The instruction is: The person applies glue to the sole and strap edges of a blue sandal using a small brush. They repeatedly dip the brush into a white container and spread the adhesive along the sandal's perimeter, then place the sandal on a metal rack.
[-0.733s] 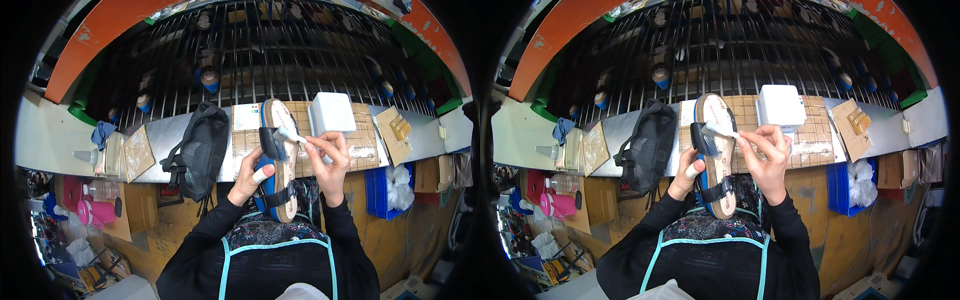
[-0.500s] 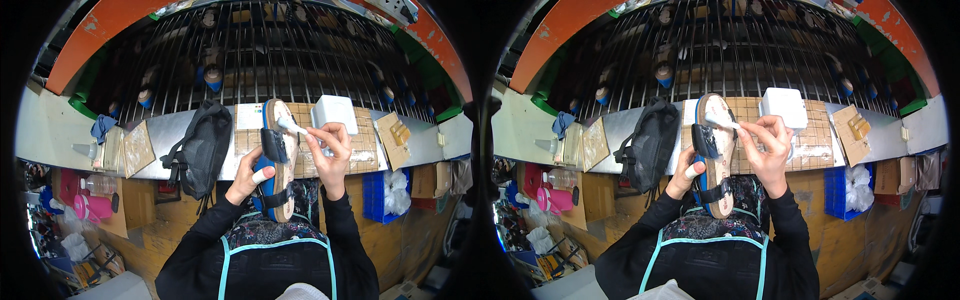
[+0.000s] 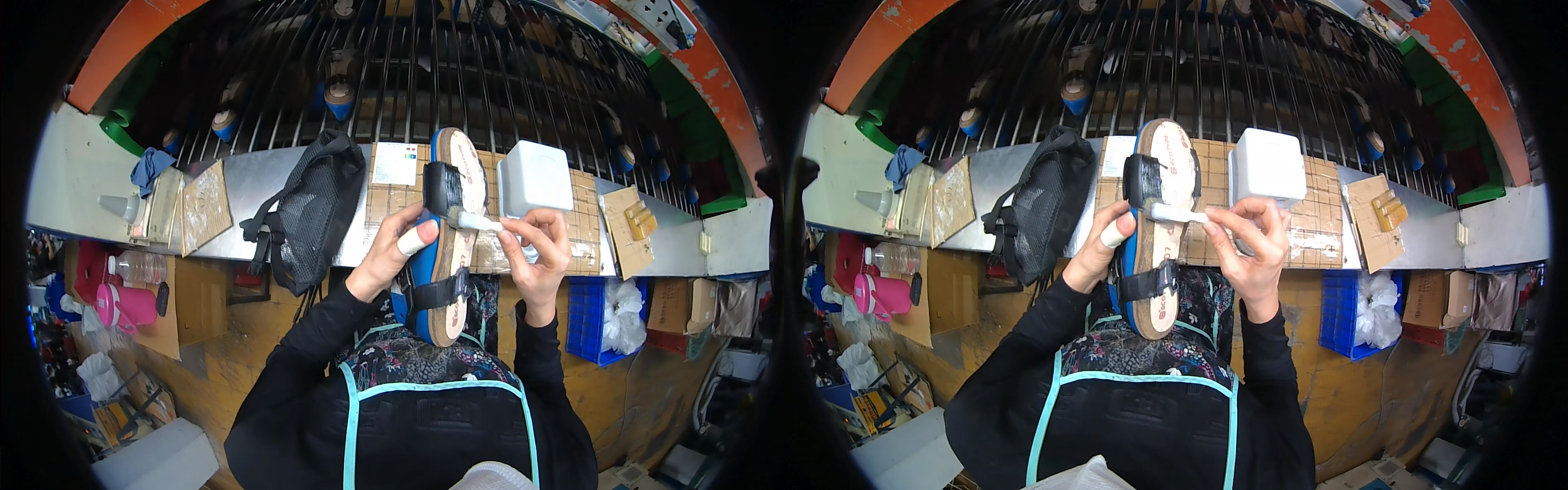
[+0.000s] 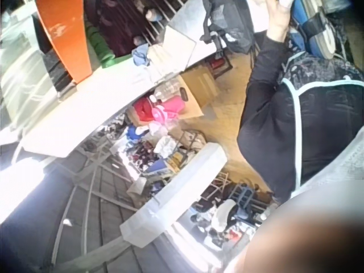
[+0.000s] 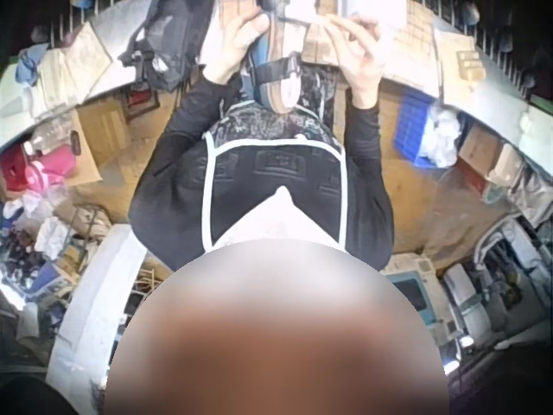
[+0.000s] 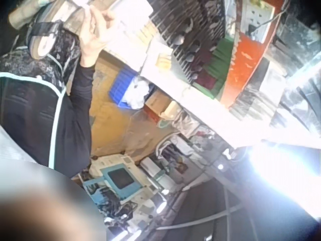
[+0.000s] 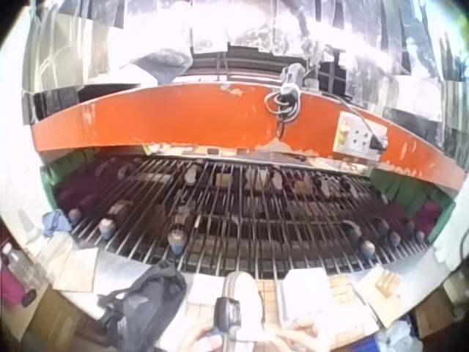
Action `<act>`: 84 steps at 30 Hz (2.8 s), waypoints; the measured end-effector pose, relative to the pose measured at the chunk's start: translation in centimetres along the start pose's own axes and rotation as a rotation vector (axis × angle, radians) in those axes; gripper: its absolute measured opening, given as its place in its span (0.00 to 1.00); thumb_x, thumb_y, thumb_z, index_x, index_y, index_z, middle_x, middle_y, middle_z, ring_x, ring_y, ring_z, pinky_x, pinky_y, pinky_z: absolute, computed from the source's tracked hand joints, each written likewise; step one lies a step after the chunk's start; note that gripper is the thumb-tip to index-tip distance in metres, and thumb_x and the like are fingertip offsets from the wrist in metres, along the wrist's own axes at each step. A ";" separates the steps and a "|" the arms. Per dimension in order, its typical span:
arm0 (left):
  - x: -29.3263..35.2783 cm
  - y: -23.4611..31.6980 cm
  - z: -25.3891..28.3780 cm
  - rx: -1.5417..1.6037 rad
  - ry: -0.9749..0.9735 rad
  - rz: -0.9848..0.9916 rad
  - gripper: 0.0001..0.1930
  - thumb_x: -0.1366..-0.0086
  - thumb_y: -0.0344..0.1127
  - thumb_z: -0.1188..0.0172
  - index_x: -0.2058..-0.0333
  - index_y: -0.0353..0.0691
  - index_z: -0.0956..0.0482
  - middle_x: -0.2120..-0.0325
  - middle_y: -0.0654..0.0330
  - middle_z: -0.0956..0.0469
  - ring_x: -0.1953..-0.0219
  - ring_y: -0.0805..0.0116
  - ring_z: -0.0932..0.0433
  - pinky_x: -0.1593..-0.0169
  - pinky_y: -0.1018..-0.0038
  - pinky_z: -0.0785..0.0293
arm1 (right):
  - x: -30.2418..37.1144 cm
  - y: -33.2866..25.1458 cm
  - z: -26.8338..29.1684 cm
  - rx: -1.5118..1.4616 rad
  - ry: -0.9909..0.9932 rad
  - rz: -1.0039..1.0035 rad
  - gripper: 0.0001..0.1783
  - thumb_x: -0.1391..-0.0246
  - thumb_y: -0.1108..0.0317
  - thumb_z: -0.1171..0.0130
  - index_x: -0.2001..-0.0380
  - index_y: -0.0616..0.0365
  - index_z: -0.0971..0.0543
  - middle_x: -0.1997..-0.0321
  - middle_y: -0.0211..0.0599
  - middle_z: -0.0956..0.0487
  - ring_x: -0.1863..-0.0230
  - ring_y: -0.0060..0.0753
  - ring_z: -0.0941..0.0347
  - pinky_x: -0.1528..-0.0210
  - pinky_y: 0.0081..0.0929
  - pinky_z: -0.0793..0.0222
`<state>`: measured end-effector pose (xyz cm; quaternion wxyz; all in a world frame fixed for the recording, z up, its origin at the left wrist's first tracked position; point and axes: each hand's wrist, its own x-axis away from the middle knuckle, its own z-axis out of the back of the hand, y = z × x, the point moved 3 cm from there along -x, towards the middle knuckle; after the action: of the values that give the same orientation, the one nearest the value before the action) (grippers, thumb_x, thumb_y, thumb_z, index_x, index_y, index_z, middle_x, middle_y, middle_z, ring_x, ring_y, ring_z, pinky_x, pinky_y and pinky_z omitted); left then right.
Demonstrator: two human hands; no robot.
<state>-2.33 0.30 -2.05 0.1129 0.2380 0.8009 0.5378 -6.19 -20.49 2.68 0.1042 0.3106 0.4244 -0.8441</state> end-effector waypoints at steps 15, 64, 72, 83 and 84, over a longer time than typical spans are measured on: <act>-1.1 -2.4 -0.1 0.005 0.083 0.016 0.46 0.42 0.64 0.41 0.46 0.18 0.35 0.54 0.46 0.26 0.51 0.66 0.26 0.49 0.77 0.30 | 1.7 -0.7 0.6 0.098 0.135 -0.018 0.12 0.59 0.72 0.29 0.66 0.52 0.14 0.68 0.29 0.27 0.69 0.24 0.31 0.59 0.24 0.46; 0.5 0.2 1.7 -0.031 0.237 -0.058 0.32 0.38 0.54 0.39 0.46 0.30 0.29 0.59 0.58 0.22 0.60 0.75 0.22 0.55 0.80 0.26 | 6.3 -2.3 2.8 -0.207 -0.213 -0.342 0.08 0.55 0.74 0.31 0.68 0.59 0.14 0.68 0.29 0.27 0.70 0.18 0.32 0.70 0.16 0.37; 0.6 0.3 1.5 -0.122 0.288 -0.063 0.35 0.40 0.54 0.36 0.45 0.27 0.30 0.60 0.54 0.22 0.61 0.72 0.22 0.56 0.78 0.25 | 6.0 -1.8 1.7 -0.107 -0.172 -0.341 0.09 0.57 0.71 0.29 0.68 0.56 0.14 0.68 0.28 0.27 0.77 0.16 0.35 0.66 0.17 0.43; -0.7 0.3 2.1 -0.069 0.231 0.034 0.37 0.40 0.57 0.39 0.46 0.27 0.29 0.59 0.53 0.22 0.59 0.70 0.22 0.54 0.77 0.26 | 5.0 -0.8 1.7 -0.085 -0.213 -0.162 0.11 0.58 0.70 0.28 0.68 0.55 0.14 0.69 0.28 0.26 0.79 0.17 0.35 0.64 0.18 0.44; -0.9 0.4 2.1 -0.049 0.215 0.052 0.37 0.40 0.58 0.39 0.47 0.27 0.29 0.58 0.53 0.22 0.59 0.70 0.22 0.53 0.77 0.26 | 4.9 -0.7 1.9 -0.090 -0.223 -0.155 0.11 0.58 0.70 0.28 0.67 0.55 0.14 0.69 0.28 0.26 0.79 0.17 0.35 0.64 0.18 0.44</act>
<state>-0.52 1.64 -2.62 0.0181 0.1967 0.7885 0.5825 -11.19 -21.12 1.00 0.0991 0.1763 0.4704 -0.8589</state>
